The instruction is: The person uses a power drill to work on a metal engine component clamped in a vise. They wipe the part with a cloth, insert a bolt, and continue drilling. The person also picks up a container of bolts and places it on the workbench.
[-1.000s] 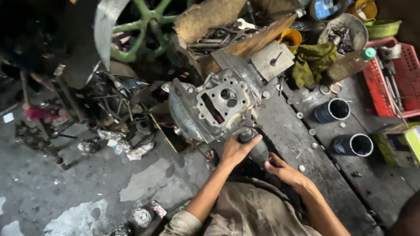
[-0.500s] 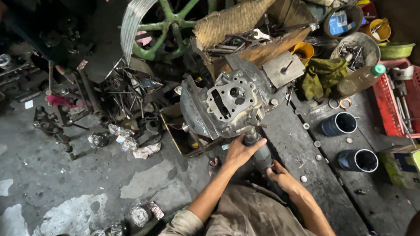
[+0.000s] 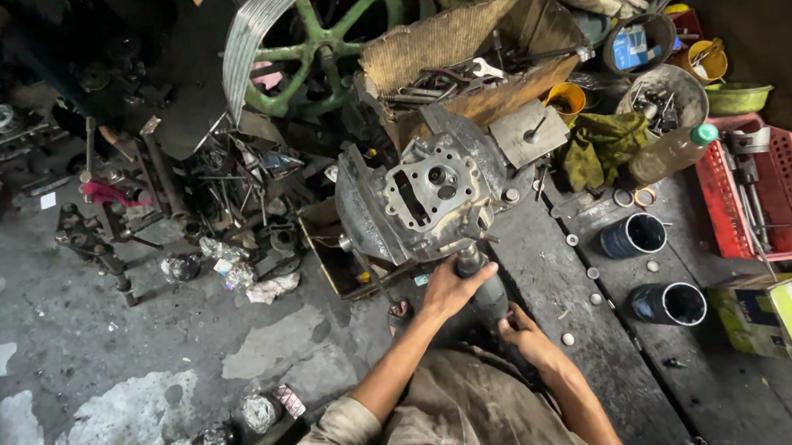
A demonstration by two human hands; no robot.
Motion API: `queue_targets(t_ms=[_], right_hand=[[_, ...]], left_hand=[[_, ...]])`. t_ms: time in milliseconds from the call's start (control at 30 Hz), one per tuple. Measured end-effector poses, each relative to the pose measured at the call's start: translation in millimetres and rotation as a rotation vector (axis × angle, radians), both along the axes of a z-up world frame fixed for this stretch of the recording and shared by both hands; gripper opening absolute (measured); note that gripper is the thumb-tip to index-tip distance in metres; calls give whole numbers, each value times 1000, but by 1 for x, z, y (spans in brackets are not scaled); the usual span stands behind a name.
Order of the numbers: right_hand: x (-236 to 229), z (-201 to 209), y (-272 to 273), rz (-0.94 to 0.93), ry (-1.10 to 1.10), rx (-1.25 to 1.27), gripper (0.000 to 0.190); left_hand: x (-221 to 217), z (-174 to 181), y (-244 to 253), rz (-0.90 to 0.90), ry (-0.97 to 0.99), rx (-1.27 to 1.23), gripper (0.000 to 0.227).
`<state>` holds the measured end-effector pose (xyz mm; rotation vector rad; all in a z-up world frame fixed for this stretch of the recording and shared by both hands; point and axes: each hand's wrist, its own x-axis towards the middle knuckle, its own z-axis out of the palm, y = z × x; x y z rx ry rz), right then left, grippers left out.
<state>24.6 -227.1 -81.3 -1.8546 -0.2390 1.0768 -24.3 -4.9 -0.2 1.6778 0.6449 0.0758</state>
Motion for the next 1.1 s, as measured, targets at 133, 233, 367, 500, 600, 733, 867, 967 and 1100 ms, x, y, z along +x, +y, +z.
queue_targets(t_ms=[133,233,367,500,600,733,867,967,1100], right_hand=[[3,-11,-7,-7,28,3,42],[2,-22,-9,-16,-12,7,46],[10,-30,-9,-66,46,-28,63],[2,-29,-6,-49,10,-17,65],[1,-18,-2,-38,20,-15,66],[-3,-5,-1,-44,3,8,66],[-4,1,2,-75,24,14,64],[-7,0,3,-73,36,38,60],[-6,-6,0,-87,54,58,60]], left_hand=[[2,2,-2,13,13,43,67],[1,0,-4,35,-4,40,68],[10,-6,-6,48,-36,-18,64],[10,-18,-4,27,-111,-16,58],[13,-24,-3,41,-102,-16,58],[13,-28,-4,48,-97,3,59],[16,-24,-5,39,-94,-50,58],[13,-21,-4,23,-102,-31,58],[11,-15,-2,14,-81,-14,58]])
